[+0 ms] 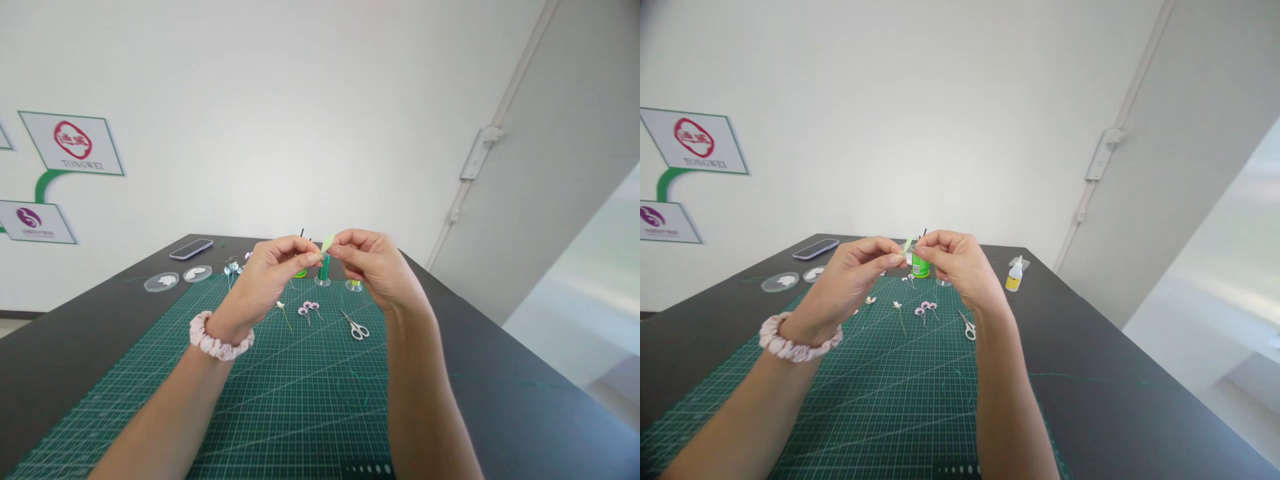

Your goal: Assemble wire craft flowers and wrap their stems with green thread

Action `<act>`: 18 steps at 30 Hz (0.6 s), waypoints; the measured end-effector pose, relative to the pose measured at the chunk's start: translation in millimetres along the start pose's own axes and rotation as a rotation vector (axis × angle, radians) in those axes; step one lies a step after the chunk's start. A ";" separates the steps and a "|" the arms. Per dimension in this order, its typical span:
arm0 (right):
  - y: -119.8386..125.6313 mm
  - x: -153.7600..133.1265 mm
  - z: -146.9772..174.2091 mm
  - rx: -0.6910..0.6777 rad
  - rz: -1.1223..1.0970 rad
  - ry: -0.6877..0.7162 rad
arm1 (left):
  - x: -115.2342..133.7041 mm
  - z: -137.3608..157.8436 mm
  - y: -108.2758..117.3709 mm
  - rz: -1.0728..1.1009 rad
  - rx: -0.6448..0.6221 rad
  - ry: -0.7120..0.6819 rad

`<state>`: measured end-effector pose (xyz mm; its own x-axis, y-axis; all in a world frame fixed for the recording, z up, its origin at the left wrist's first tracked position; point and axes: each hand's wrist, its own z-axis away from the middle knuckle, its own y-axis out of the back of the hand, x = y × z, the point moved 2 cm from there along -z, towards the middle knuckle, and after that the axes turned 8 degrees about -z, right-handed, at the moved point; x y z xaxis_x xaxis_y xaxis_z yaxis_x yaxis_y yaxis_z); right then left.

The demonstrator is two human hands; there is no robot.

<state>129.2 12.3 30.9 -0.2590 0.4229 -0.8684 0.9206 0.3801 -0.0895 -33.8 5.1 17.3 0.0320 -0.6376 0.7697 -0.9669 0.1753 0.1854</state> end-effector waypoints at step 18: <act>-11.3 -18.4 19.8 -0.037 0.720 0.091 | 26.0 10.7 6.2 -1.007 -0.309 -0.476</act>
<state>129.3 -16.1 38.3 0.3830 0.6451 -0.6612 0.8617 0.0085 0.5074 -41.7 -18.4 31.9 0.5906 -0.7997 -0.1077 -0.4523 -0.4386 0.7765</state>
